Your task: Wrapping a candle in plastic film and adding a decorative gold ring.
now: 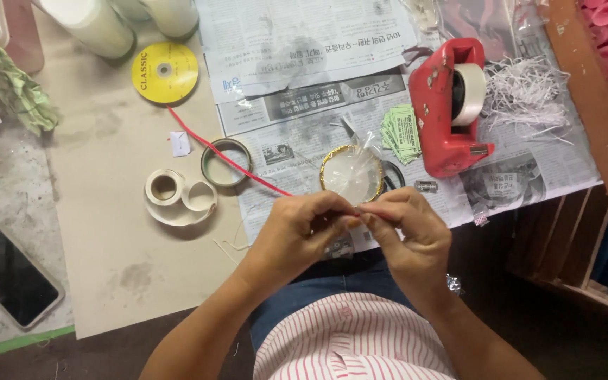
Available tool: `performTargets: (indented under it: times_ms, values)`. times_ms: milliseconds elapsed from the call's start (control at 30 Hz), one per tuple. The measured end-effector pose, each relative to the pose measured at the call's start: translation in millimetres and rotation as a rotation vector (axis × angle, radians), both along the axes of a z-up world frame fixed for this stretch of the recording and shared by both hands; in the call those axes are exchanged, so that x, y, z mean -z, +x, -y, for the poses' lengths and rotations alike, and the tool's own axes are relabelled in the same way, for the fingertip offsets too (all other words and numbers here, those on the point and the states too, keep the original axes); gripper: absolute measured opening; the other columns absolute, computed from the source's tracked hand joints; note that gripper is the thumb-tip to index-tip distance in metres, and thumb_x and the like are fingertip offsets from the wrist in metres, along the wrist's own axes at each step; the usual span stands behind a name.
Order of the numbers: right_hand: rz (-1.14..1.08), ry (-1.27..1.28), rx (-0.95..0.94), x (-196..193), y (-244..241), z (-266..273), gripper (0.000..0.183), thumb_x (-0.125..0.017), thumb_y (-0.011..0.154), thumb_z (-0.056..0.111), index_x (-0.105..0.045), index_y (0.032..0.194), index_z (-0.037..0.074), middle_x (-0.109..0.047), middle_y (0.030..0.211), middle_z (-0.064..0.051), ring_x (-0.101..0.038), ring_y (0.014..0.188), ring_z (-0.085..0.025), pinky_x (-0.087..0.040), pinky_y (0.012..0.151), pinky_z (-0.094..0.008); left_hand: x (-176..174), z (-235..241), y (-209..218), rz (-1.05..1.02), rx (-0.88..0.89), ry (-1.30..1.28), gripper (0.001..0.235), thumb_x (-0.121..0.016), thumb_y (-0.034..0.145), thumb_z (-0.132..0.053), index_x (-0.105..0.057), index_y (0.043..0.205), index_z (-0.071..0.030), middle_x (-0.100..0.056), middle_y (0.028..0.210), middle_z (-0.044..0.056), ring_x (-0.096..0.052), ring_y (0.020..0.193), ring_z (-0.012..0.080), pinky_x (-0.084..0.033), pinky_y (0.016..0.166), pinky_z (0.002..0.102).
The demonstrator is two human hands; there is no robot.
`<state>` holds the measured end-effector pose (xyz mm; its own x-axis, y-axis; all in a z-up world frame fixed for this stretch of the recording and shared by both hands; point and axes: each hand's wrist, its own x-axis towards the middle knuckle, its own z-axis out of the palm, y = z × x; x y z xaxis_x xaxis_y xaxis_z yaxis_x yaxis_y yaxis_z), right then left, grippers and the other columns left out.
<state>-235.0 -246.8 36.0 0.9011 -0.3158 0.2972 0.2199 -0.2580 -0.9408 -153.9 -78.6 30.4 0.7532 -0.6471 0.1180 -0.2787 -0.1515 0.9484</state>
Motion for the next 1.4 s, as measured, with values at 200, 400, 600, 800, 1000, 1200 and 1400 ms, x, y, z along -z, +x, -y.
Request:
performTargets:
  times_ms: [200,400,600,800,1000,1200,1400]
  values:
    - [-0.066,0.017,0.053,26,7,21,0.005,-0.077,0.091,0.000,-0.076,0.095,-0.003,-0.062,0.085,-0.010,-0.058,0.073,-0.012,-0.051,0.064,-0.022,-4,2,21,-0.035,-0.106,0.073,0.006,-0.075,0.088,-0.015,-0.077,0.093,-0.012,-0.073,0.065,0.005,-0.068,0.056,0.0190,-0.055,0.058,0.028]
    - [-0.174,0.106,0.071,40,15,34,0.007,-0.076,0.093,0.001,-0.071,0.091,-0.003,-0.059,0.074,-0.006,-0.054,0.065,-0.006,-0.048,0.058,-0.022,18,16,32,0.159,-0.195,0.224,0.020,-0.075,0.085,-0.029,-0.069,0.102,-0.019,-0.063,0.057,0.001,-0.066,0.057,0.0241,-0.055,0.060,0.036]
    - [-0.255,0.163,0.063,58,31,58,0.010,-0.078,0.089,0.001,-0.069,0.086,-0.002,-0.057,0.060,-0.005,-0.051,0.054,-0.006,-0.044,0.052,-0.021,15,21,38,0.225,-0.123,0.342,0.026,-0.068,0.085,-0.021,-0.071,0.110,-0.021,-0.064,0.055,0.000,-0.068,0.061,0.0293,-0.055,0.062,0.041]
    - [-0.355,0.082,-0.214,29,84,77,0.005,-0.076,0.085,0.001,-0.072,0.088,0.001,-0.059,0.062,-0.003,-0.053,0.059,-0.007,-0.044,0.053,-0.022,10,21,36,0.524,-0.019,0.277,0.019,-0.064,0.087,-0.008,-0.072,0.096,-0.022,-0.063,0.063,0.004,-0.066,0.062,0.0287,-0.054,0.057,0.037]
    - [-0.328,-0.296,-0.490,-16,107,58,0.004,-0.074,0.089,0.006,-0.074,0.089,0.003,-0.067,0.078,-0.011,-0.059,0.071,-0.017,-0.046,0.055,-0.030,22,21,35,0.812,0.018,0.297,0.015,-0.060,0.090,-0.008,-0.068,0.091,-0.020,-0.058,0.066,0.002,-0.060,0.060,0.0230,-0.050,0.052,0.033]
    - [-0.581,0.082,-0.498,8,99,54,0.005,-0.066,0.092,0.000,-0.068,0.092,-0.004,-0.071,0.065,-0.016,-0.065,0.046,-0.015,-0.046,0.033,-0.023,11,11,43,0.846,-0.009,0.368,0.013,-0.056,0.096,-0.011,-0.063,0.107,-0.011,-0.060,0.065,0.006,-0.064,0.065,0.0259,-0.052,0.052,0.035]
    - [-0.729,0.064,-0.543,-12,113,54,0.007,-0.067,0.087,-0.005,-0.071,0.092,-0.007,-0.077,0.072,-0.019,-0.069,0.051,-0.017,-0.050,0.034,-0.024,-8,5,74,0.723,0.025,0.319,0.006,-0.058,0.100,-0.014,-0.056,0.105,-0.013,-0.056,0.069,0.006,-0.065,0.072,0.0297,-0.053,0.056,0.036]
